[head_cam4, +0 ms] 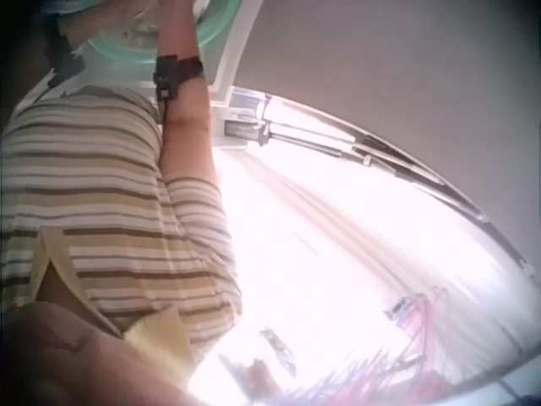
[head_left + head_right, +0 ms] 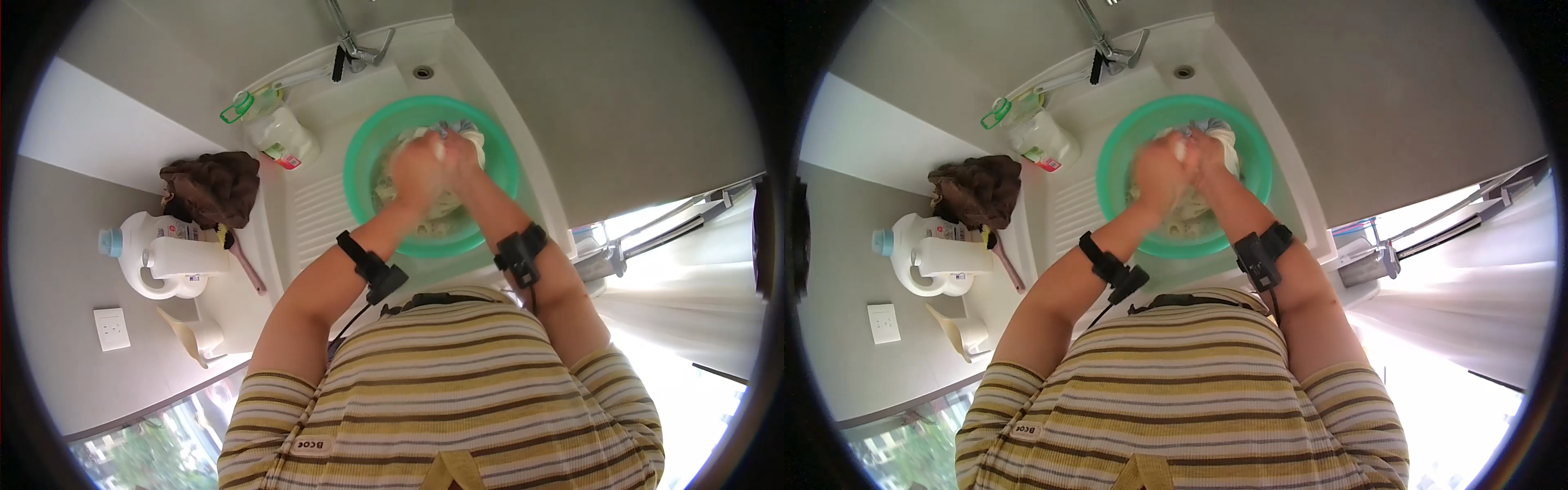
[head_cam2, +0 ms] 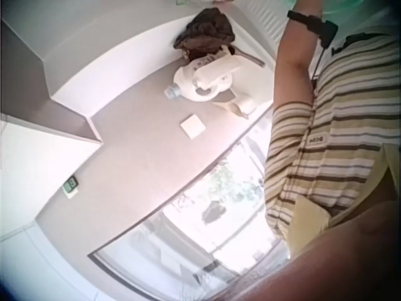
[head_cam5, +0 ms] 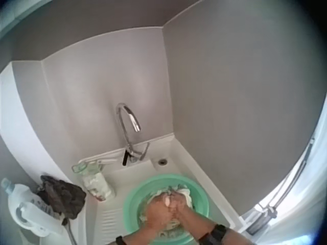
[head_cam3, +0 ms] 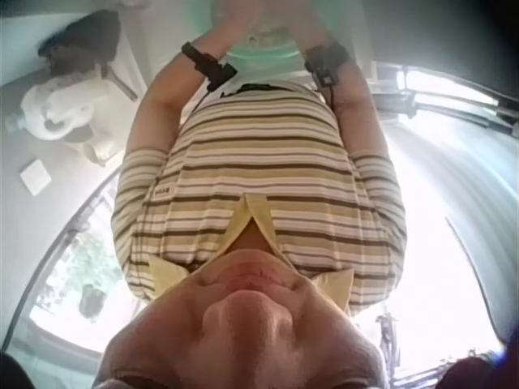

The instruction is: The person is hand washing some clothes in a basin in the sink.

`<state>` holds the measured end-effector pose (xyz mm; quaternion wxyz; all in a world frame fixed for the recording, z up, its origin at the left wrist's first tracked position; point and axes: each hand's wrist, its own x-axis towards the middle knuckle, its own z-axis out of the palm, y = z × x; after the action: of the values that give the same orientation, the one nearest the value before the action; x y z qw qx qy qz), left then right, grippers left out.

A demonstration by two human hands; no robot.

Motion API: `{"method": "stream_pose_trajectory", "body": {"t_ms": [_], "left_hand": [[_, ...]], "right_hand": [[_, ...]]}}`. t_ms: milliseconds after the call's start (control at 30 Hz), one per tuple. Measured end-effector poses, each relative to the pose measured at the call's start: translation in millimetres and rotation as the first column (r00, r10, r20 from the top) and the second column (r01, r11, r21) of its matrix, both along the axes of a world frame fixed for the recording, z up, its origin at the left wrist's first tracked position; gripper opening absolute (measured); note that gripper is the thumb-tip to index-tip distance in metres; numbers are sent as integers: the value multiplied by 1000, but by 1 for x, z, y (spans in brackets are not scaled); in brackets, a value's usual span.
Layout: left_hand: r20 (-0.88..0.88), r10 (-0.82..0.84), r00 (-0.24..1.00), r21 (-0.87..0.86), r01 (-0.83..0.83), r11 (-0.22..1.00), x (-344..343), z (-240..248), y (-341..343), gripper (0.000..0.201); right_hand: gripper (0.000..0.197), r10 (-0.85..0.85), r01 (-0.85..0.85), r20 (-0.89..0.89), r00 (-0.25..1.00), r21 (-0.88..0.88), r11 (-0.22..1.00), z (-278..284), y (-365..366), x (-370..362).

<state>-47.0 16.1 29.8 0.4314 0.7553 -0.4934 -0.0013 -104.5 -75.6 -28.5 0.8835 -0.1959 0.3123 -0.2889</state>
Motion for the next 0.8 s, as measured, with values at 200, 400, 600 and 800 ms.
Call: {"method": "stream_pose_trajectory", "body": {"t_ms": [200, 400, 600, 800], "left_hand": [[125, 48, 991, -50, -42, 998, 19, -6, -9, 27], [93, 371, 924, 40, -376, 926, 103, 10, 3, 34], [182, 92, 979, 532, -176, 828, 114, 24, 30, 41], [253, -272, 928, 693, 22, 721, 86, -25, 17, 85]], "right_hand": [[36, 5, -23, -87, 996, -200, 980, 14, 13, -7], [38, 227, -585, -632, 741, -441, 681, 48, -25, -47], [74, -566, -792, -726, 392, -579, 194, 15, -29, -42], [95, -517, -954, -815, 262, -301, -10, -10, 3, -18]]}}
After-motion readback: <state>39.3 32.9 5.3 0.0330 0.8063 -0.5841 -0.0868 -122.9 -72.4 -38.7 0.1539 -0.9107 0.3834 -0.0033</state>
